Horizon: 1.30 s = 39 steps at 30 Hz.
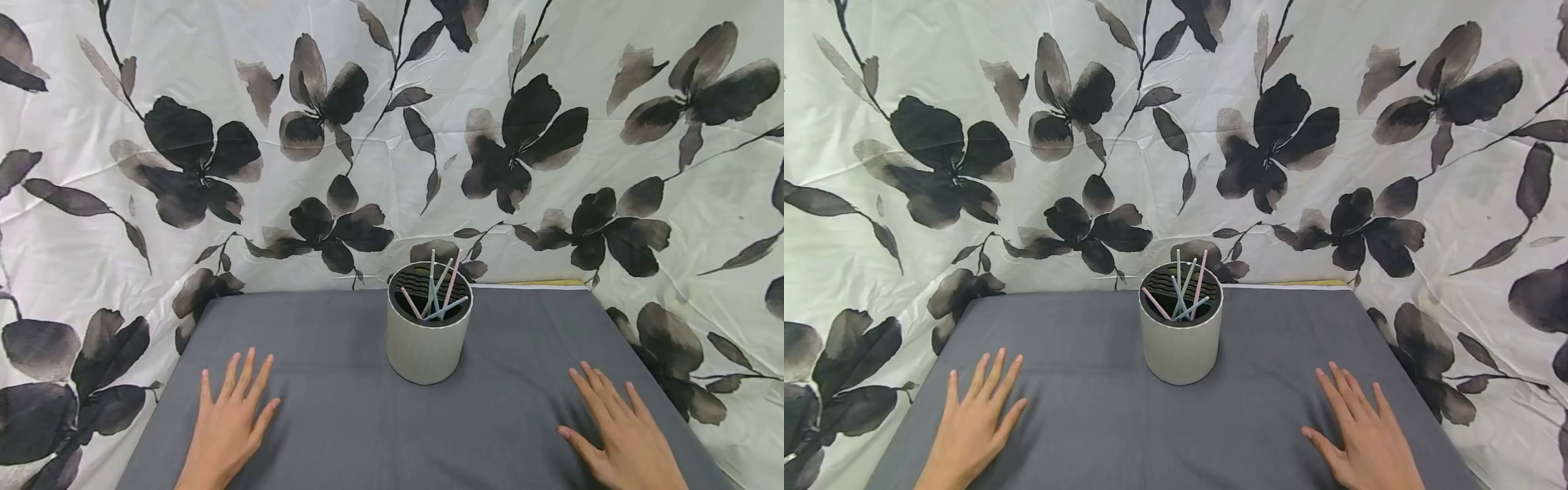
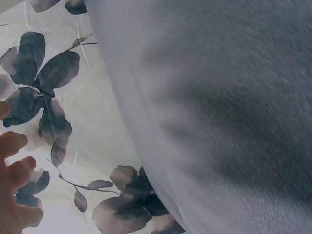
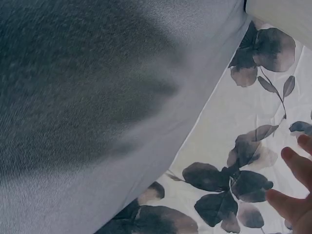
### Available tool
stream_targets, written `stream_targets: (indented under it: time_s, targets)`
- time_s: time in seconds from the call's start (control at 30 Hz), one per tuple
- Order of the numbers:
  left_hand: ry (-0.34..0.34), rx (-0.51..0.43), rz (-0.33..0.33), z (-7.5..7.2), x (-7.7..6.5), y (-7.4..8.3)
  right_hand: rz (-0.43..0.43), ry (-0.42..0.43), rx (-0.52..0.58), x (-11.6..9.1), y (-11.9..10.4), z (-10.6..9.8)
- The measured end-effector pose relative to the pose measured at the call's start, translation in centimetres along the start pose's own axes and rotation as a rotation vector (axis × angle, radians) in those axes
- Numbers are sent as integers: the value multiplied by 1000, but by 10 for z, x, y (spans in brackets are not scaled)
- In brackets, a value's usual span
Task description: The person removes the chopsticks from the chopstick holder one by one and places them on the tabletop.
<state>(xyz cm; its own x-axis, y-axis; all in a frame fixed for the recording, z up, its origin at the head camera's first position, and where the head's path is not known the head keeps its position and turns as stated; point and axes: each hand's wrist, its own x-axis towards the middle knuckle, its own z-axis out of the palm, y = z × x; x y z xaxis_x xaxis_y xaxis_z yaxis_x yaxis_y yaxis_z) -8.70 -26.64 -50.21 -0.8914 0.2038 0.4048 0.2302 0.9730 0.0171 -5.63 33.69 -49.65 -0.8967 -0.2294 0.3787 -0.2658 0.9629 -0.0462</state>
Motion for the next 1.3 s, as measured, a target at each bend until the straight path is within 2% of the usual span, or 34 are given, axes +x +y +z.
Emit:
stream_targets:
  time_s: [0.1, 0.23, 0.33, 0.43, 0.73, 0.97, 1.13, 1.3]
  targets:
    - [103, -31, 13, -3, 3, 5, -12, 96, 36, 3, -1, -1]
    - [200, -119, -12, -6, 10, 14, -26, 192, 110, 10, -5, -1]
    - [234, -183, -44, -7, 16, 21, -43, 232, 162, 16, -10, -2]
    - [238, -249, -79, -9, 24, 30, -51, 249, 211, 22, -15, -2]
    - [138, -527, -199, -16, 51, 56, 47, 262, 406, 44, -35, -4]
    - [5, -742, -297, -25, 71, 76, -11, 275, 581, 68, -41, -5]
    - [-92, -908, -364, -30, 89, 88, -1, 268, 666, 85, -46, -6]
    - [-173, -1078, -428, -33, 108, 95, -2, 255, 822, 103, -52, -8]
